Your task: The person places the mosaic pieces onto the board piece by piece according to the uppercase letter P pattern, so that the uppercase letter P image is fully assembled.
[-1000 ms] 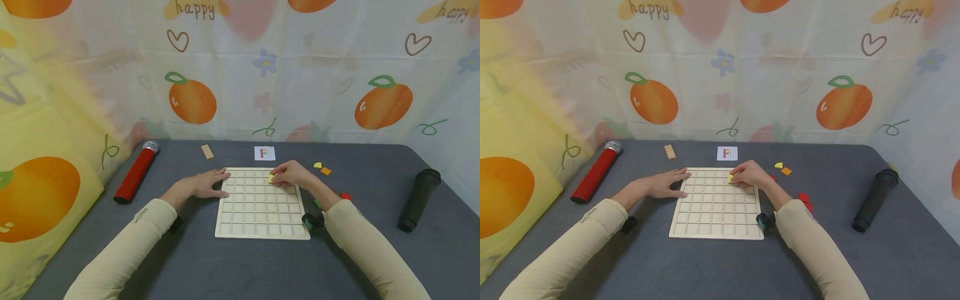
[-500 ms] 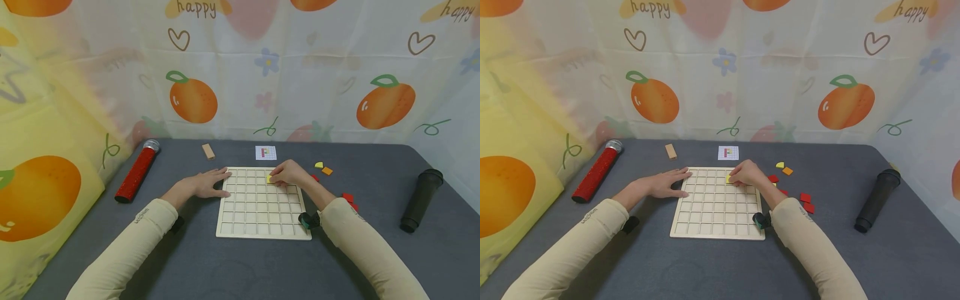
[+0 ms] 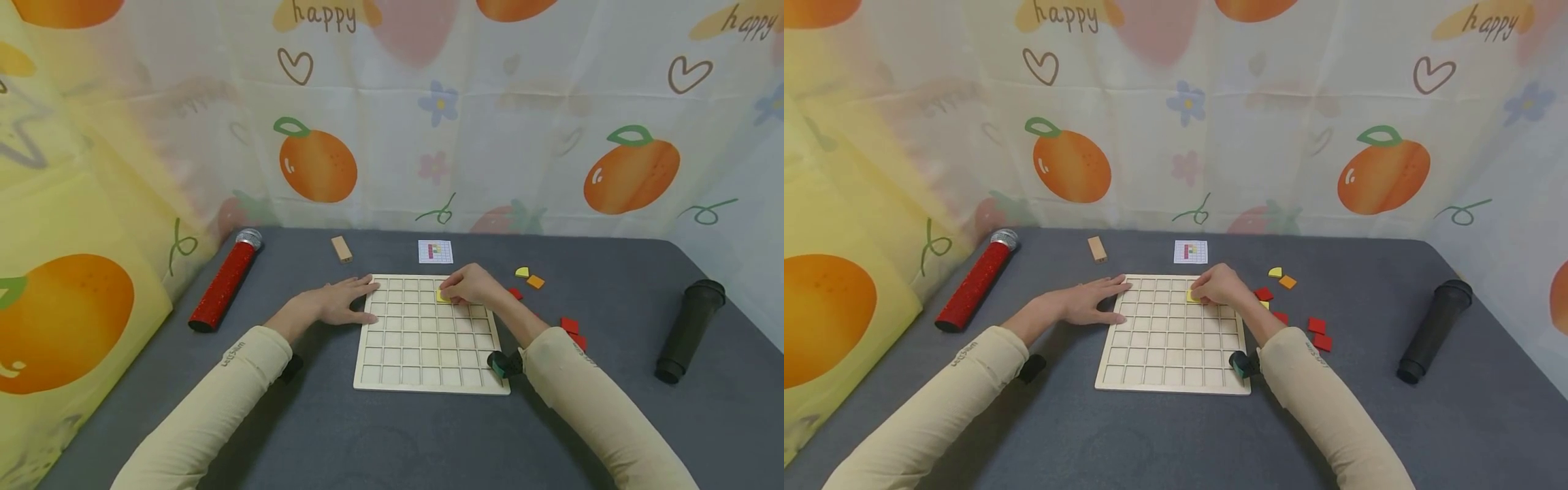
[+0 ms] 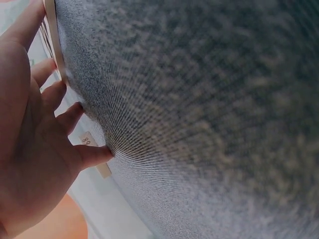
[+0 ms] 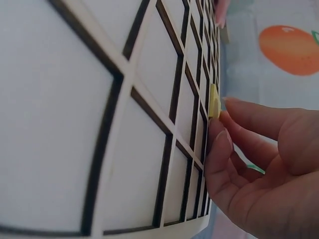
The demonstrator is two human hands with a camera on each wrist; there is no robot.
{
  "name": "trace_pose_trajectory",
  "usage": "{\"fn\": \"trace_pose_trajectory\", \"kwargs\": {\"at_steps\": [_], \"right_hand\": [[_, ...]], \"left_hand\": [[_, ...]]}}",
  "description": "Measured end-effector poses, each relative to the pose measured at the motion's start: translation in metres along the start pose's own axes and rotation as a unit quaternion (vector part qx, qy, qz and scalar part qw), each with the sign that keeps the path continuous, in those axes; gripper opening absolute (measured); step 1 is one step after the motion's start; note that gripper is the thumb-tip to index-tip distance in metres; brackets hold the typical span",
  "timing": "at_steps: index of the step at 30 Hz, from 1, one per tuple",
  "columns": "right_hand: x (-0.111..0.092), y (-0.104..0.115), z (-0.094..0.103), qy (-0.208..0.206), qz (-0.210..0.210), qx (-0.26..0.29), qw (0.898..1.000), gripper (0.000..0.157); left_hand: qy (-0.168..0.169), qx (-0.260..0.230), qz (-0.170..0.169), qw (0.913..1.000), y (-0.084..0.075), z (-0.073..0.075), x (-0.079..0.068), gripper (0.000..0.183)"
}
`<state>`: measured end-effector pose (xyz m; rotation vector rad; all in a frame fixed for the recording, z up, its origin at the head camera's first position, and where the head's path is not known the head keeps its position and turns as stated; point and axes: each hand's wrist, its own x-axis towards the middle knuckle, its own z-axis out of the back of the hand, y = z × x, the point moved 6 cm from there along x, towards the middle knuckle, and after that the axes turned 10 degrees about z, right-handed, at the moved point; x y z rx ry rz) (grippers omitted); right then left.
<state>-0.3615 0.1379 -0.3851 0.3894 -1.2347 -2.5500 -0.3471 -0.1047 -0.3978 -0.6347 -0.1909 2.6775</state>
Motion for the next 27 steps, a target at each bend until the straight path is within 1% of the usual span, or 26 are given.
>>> {"fn": "trace_pose_trajectory", "kwargs": {"at_steps": [4, 10, 14, 16, 19, 23, 27], "right_hand": [[0.0, -0.002, -0.001, -0.005, -0.005, 0.003, 1.0, 0.021], [-0.001, -0.004, -0.001, -0.004, 0.003, 0.021, 1.0, 0.028], [-0.002, -0.006, 0.0, 0.0, 0.016, 0.053, 0.998, 0.032], [-0.004, -0.007, 0.001, 0.003, 0.02, 0.078, 0.997, 0.034], [-0.006, -0.009, 0.006, 0.001, 0.028, 0.101, 0.994, 0.039], [-0.008, -0.015, 0.016, -0.019, 0.035, 0.153, 0.987, 0.046], [-0.014, -0.02, 0.032, -0.053, 0.042, 0.237, 0.969, 0.051]], "left_hand": [[-0.001, 0.003, 0.001, 1.0, -0.001, 0.0, 0.0, 0.082], [0.0, 0.004, 0.005, 1.0, 0.0, 0.001, 0.001, 0.083], [0.004, 0.006, 0.009, 0.9999, 0.0, 0.001, 0.001, 0.083], [0.004, 0.007, 0.008, 0.9999, 0.0, 0.0, 0.001, 0.083], [0.005, 0.01, 0.01, 0.9999, 0.001, -0.001, 0.003, 0.083], [0.006, 0.01, 0.015, 0.9998, 0.002, -0.001, 0.004, 0.084], [0.002, 0.01, 0.014, 0.9998, 0.002, 0.0, 0.004, 0.084]]}}
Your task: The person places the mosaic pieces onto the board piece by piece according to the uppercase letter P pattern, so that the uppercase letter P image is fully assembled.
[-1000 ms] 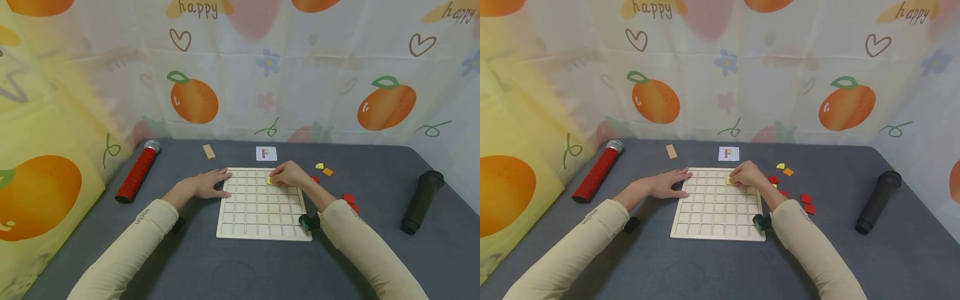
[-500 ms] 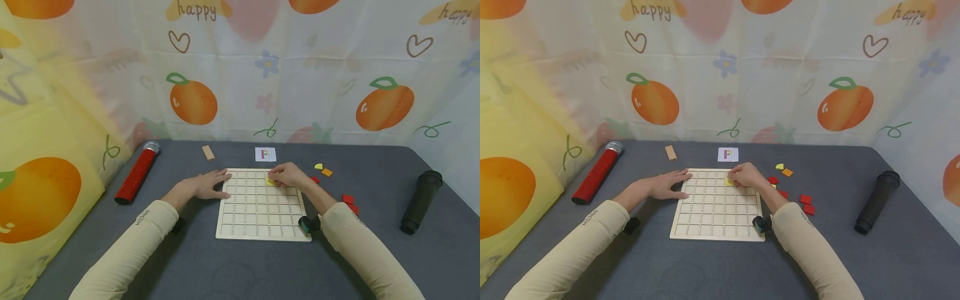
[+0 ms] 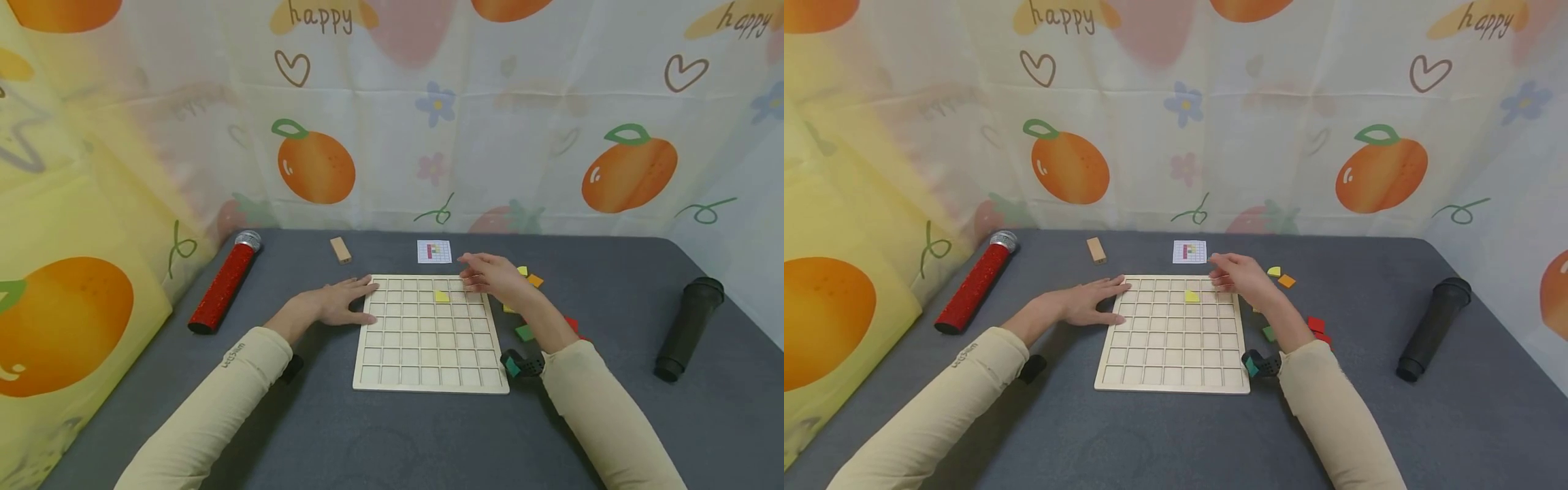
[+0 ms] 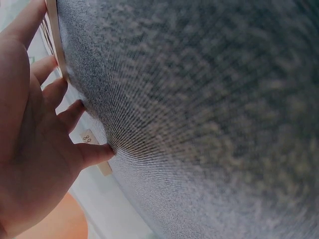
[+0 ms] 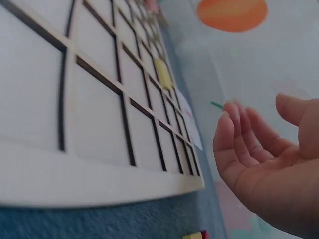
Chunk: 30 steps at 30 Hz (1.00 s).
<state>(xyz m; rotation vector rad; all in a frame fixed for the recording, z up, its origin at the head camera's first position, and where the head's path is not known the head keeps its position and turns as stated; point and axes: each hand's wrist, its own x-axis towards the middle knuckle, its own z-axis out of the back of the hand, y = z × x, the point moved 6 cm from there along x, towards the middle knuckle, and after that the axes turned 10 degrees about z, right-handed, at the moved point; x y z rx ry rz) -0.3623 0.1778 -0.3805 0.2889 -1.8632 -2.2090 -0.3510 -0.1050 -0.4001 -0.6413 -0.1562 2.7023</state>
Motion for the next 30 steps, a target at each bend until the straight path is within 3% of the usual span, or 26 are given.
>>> {"fn": "trace_pose_trajectory", "kwargs": {"at_steps": [6, 12, 17, 24, 27, 30], "right_hand": [[-0.01, 0.003, 0.028, -0.049, 0.023, 0.099, 0.994, 0.06], [-0.019, 0.005, 0.05, -0.074, 0.051, 0.239, 0.967, 0.056], [-0.025, 0.005, 0.068, -0.112, 0.079, 0.284, 0.949, 0.036], [-0.034, -0.005, 0.097, -0.208, 0.112, 0.359, 0.903, 0.033], [-0.039, -0.012, 0.105, -0.231, 0.103, 0.369, 0.894, 0.03], [-0.041, -0.019, 0.112, -0.245, 0.087, 0.36, 0.896, 0.034]], "left_hand": [[-0.001, -0.001, 0.0, 1.0, 0.0, -0.001, -0.001, 0.084], [0.002, -0.005, -0.008, 1.0, -0.001, -0.001, -0.001, 0.084], [0.003, -0.003, -0.014, 0.9999, -0.002, 0.001, -0.001, 0.083], [0.003, 0.005, -0.005, 1.0, -0.002, 0.001, -0.001, 0.084], [0.003, 0.005, -0.005, 1.0, -0.002, 0.0, -0.001, 0.084], [0.002, 0.007, -0.006, 1.0, -0.001, 0.0, 0.0, 0.083]]}}
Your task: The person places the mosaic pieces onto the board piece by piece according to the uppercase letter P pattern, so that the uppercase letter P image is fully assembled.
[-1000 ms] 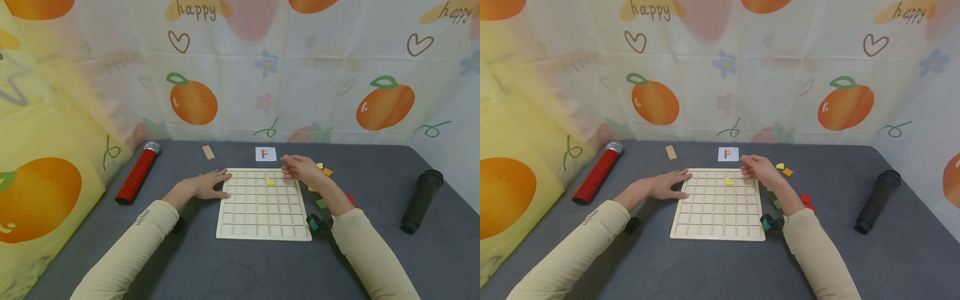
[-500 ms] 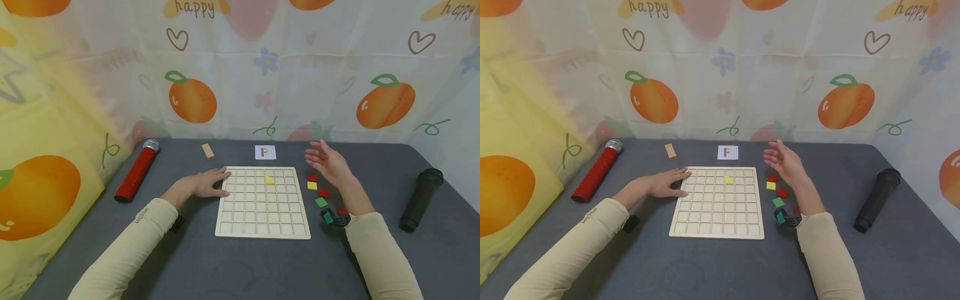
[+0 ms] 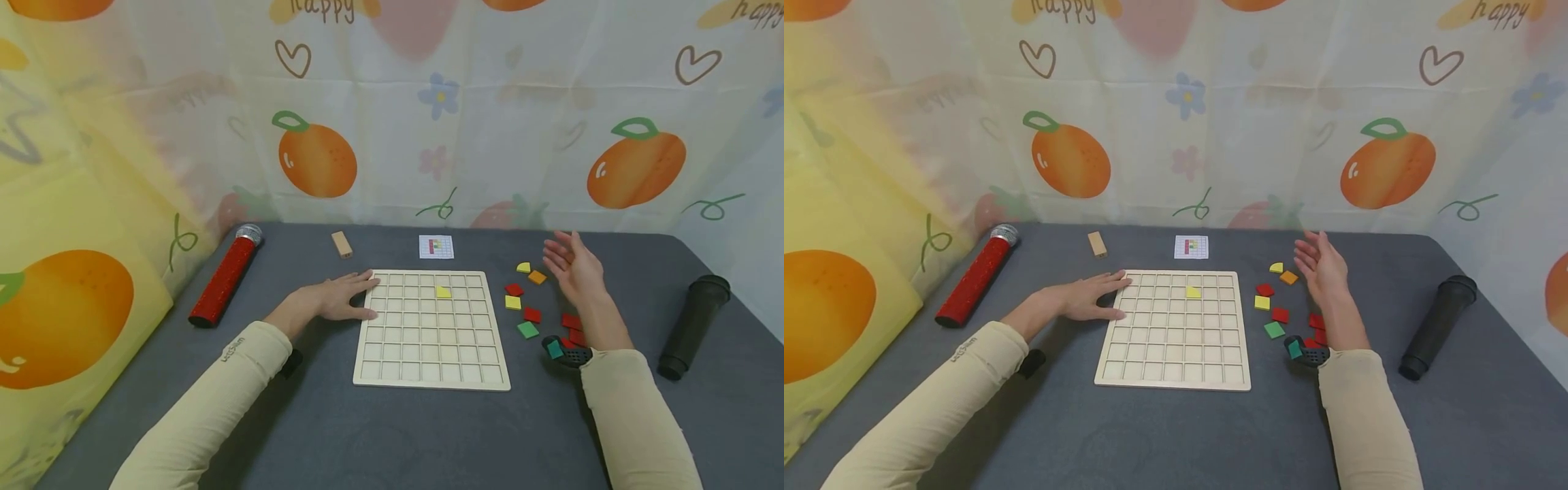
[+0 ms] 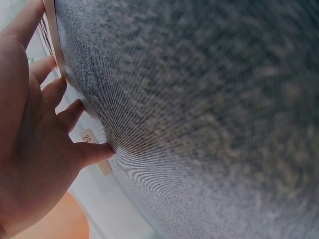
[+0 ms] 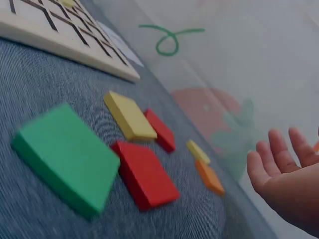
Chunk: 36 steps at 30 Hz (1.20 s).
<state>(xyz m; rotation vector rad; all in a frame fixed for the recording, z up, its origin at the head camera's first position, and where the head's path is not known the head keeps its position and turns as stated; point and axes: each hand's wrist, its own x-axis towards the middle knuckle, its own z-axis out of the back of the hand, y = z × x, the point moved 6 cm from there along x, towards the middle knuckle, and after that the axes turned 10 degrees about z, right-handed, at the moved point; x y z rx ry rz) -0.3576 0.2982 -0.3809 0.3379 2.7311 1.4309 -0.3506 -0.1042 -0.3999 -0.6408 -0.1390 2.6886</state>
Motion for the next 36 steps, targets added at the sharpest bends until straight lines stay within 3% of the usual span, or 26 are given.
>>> {"fn": "trace_pose_trajectory", "kwargs": {"at_steps": [6, 10, 13, 15, 20, 24, 27, 30, 36], "right_hand": [[0.005, -0.007, 0.011, 0.008, -0.02, -0.103, 0.994, 0.05], [0.008, -0.014, 0.016, 0.03, -0.024, -0.183, 0.982, 0.066], [0.011, -0.016, 0.019, 0.051, -0.013, -0.245, 0.968, 0.071], [0.011, -0.016, 0.02, 0.067, -0.001, -0.297, 0.953, 0.071], [0.011, -0.018, 0.019, 0.114, 0.029, -0.424, 0.898, 0.063], [0.008, -0.017, 0.017, 0.135, 0.05, -0.494, 0.857, 0.055], [0.006, -0.016, 0.015, 0.149, 0.069, -0.53, 0.832, 0.05], [0.005, -0.016, 0.012, 0.164, 0.082, -0.553, 0.813, 0.048], [0.006, -0.018, 0.008, 0.172, 0.091, -0.584, 0.788, 0.044]], "left_hand": [[0.005, -0.011, -0.003, 0.9999, -0.001, 0.0, -0.003, 0.083], [0.004, -0.012, -0.004, 0.9999, 0.0, 0.0, -0.003, 0.083], [0.001, -0.009, -0.005, 0.9999, 0.0, 0.001, -0.003, 0.082], [0.0, -0.008, -0.003, 1.0, -0.001, 0.002, -0.003, 0.083], [0.001, -0.005, 0.001, 1.0, -0.001, 0.002, -0.002, 0.083], [0.002, -0.005, -0.003, 1.0, -0.002, 0.002, -0.001, 0.083], [0.002, -0.006, -0.007, 1.0, -0.002, 0.001, 0.0, 0.083], [0.003, -0.005, -0.006, 1.0, -0.002, 0.001, -0.001, 0.083], [0.001, -0.003, -0.002, 1.0, -0.002, 0.001, -0.003, 0.082]]}}
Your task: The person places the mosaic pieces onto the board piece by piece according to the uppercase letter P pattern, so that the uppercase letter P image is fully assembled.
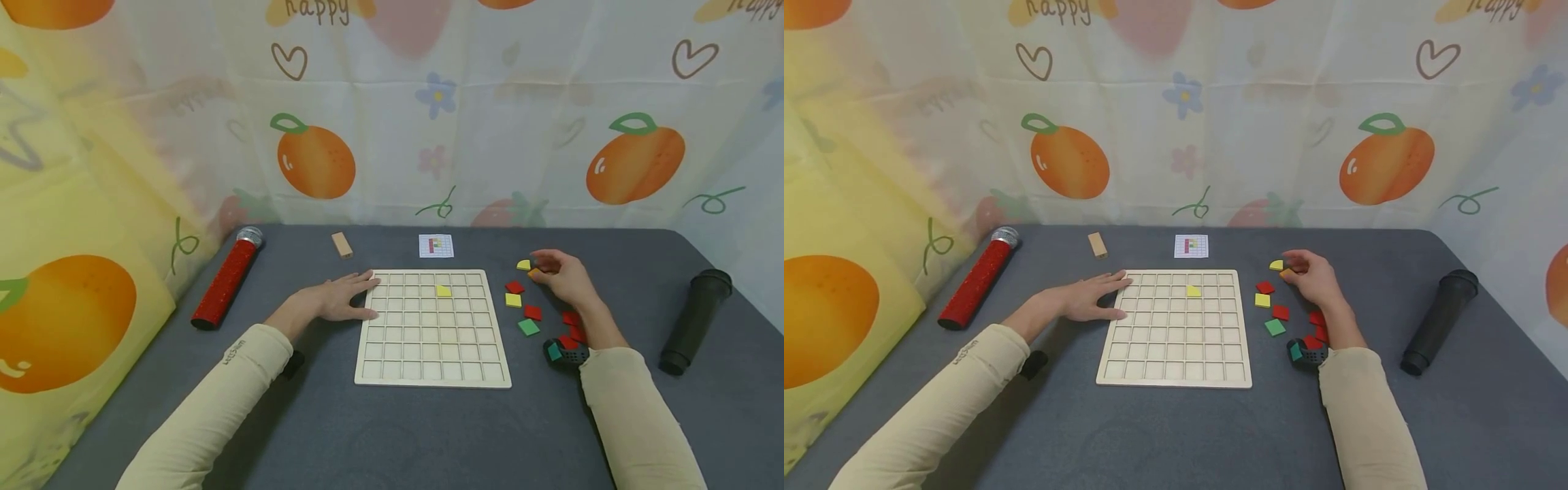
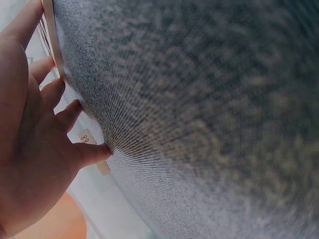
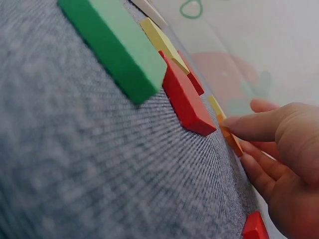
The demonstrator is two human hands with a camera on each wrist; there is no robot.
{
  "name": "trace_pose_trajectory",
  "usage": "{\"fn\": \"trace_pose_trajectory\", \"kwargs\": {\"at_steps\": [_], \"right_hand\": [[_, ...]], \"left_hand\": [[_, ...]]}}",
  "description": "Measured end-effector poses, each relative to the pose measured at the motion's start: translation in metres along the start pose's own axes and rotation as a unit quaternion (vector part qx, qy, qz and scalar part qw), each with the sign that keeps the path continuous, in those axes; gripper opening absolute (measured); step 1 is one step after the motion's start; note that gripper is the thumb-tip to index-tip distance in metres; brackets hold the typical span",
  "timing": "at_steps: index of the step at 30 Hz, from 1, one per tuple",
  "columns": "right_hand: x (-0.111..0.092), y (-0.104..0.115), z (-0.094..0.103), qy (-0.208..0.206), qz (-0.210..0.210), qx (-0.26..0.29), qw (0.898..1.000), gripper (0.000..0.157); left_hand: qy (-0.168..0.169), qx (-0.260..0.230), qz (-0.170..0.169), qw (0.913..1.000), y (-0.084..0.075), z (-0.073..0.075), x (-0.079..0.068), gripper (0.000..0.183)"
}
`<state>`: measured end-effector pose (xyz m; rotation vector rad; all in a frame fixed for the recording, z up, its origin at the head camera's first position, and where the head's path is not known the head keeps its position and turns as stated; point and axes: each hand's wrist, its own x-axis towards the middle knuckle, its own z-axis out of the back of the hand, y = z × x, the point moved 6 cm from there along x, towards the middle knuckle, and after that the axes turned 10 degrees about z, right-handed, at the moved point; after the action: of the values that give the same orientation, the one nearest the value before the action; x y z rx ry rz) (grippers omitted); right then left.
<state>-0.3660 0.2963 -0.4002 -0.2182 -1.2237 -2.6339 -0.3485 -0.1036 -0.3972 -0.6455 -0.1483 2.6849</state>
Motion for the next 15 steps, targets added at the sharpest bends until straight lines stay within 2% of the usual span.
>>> {"fn": "trace_pose_trajectory", "kwargs": {"at_steps": [7, 15], "right_hand": [[0.0003, -0.0001, -0.0003, 0.007, -0.007, -0.026, 1.0, 0.042], [0.0008, 0.0028, -0.0023, 0.032, -0.01, -0.021, 0.999, 0.046]], "left_hand": [[-0.002, -0.002, -0.003, 1.0, -0.0003, -0.0011, 0.0014, 0.083], [-0.002, -0.004, -0.006, 1.0, 0.0017, -0.0016, 0.0019, 0.082]]}}
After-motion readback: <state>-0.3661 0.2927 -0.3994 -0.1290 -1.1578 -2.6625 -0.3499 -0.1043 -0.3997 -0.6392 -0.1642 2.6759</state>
